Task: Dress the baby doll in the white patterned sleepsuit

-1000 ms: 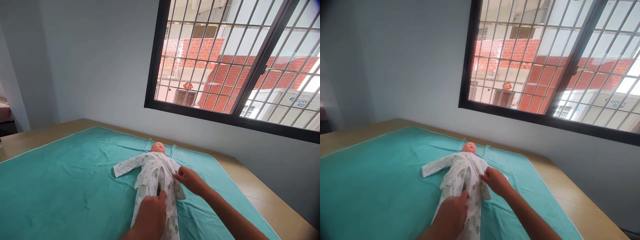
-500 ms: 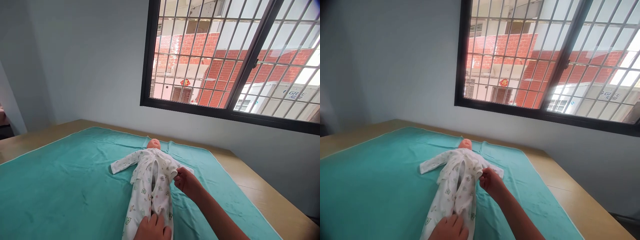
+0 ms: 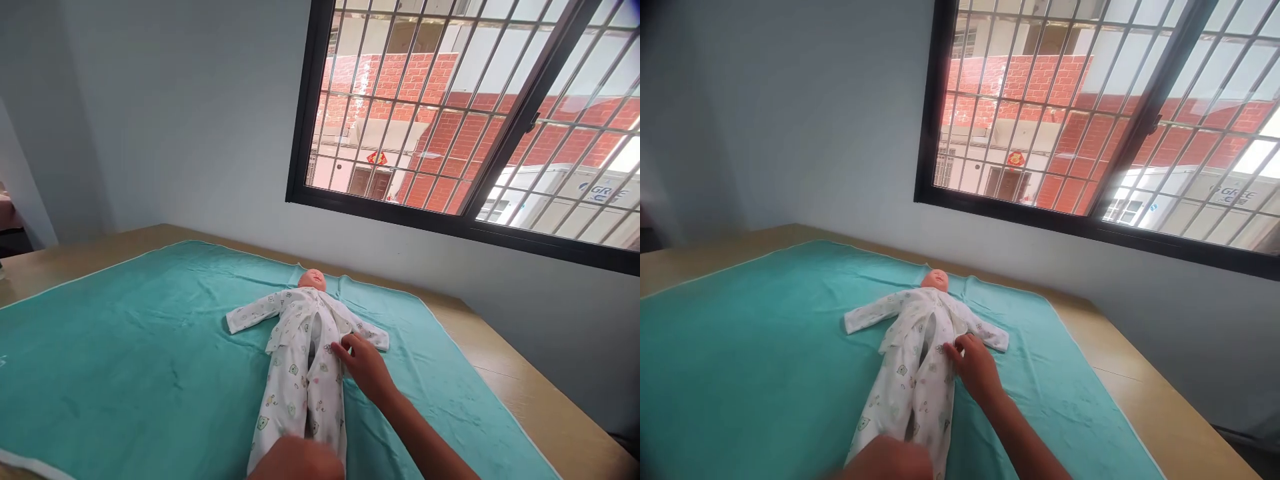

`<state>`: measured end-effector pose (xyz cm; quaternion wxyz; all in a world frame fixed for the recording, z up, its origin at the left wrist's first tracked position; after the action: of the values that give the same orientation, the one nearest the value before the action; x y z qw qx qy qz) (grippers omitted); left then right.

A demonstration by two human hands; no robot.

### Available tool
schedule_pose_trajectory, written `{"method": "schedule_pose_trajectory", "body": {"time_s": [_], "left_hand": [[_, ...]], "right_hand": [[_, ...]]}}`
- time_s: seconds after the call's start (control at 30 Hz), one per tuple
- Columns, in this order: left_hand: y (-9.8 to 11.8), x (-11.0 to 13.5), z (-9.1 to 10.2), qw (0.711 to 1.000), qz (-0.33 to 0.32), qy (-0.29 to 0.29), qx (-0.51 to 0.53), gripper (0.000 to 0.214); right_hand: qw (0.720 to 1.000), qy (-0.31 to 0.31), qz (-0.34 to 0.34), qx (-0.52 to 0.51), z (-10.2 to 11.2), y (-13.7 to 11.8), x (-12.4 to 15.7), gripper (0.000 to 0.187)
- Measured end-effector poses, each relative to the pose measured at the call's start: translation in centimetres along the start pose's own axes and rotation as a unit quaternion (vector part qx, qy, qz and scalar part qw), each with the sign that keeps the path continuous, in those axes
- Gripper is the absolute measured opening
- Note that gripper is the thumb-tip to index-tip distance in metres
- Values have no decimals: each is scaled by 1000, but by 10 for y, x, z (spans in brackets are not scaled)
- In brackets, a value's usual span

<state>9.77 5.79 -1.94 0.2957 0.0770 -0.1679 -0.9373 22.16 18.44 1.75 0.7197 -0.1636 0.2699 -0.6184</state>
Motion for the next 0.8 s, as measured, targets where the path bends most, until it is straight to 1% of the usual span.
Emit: {"method": "schedule_pose_trajectory", "body": {"time_s": [0.03, 0.07, 0.13, 0.2, 0.27, 0.3, 0.37, 0.4, 0.43, 0.47, 0.5, 0.57, 0.6, 0.67, 0.73, 0.8], "left_hand": [[-8, 5, 20, 998, 41, 27, 45, 13], [-19, 11, 40, 990, 90, 69, 85, 14], [-46, 24, 71, 964, 174, 145, 137, 17], [-74, 32, 89, 943, 231, 192, 143, 17], [-96, 31, 97, 935, 260, 219, 99, 13], [-104, 28, 99, 933, 268, 231, 64, 14], [-115, 17, 102, 929, 272, 250, -9, 24], [-118, 11, 102, 926, 274, 257, -37, 27], [-121, 5, 102, 924, 275, 260, -59, 29], [-123, -1, 101, 923, 273, 260, -74, 29], [-125, -5, 101, 924, 268, 259, -86, 31], [-127, -10, 101, 928, 250, 254, -113, 35], [-126, -10, 102, 930, 234, 251, -129, 37], [-124, -8, 104, 933, 200, 258, -151, 39], [-120, 0, 110, 929, 173, 295, -138, 36], [-113, 10, 113, 921, 152, 341, -109, 25]], "right_hand": [[1000, -3, -18, -15, -3, 6, -4, 32], [999, -5, -33, -35, -4, 12, -8, 31], [996, -7, -48, -71, 3, 17, -15, 27], [992, -16, -47, -117, 17, 12, -20, 24], [979, -43, -43, -193, 27, -3, -22, 23], [969, -61, -41, -235, 27, -13, -22, 22], [953, -103, -33, -282, 14, -36, -21, 21], [954, -119, -23, -273, 2, -48, -19, 20], [961, -135, -10, -241, -11, -57, -17, 18], [972, -139, 14, -188, -24, -66, -14, 17], [983, -131, 45, -123, -35, -74, -11, 16], [991, -95, 99, -14, -48, -83, -3, 17], [990, -81, 114, 14, -50, -84, 0, 18], [991, -74, 115, 0, -47, -80, 5, 17], [991, -74, 101, -57, -38, -72, 8, 17], [990, -61, 95, -85, -26, -66, 10, 18]]}}
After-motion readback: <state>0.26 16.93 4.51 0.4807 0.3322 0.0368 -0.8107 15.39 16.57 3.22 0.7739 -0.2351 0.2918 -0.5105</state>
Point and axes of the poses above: each hand's wrist, its own x-axis away from the middle knuckle, its own z-axis out of the back of the hand, y = z × x, the point moved 8 cm from there along -x, towards the middle knuckle, and after that the axes turned 5 degrees about -y, right-handed, at the moved point
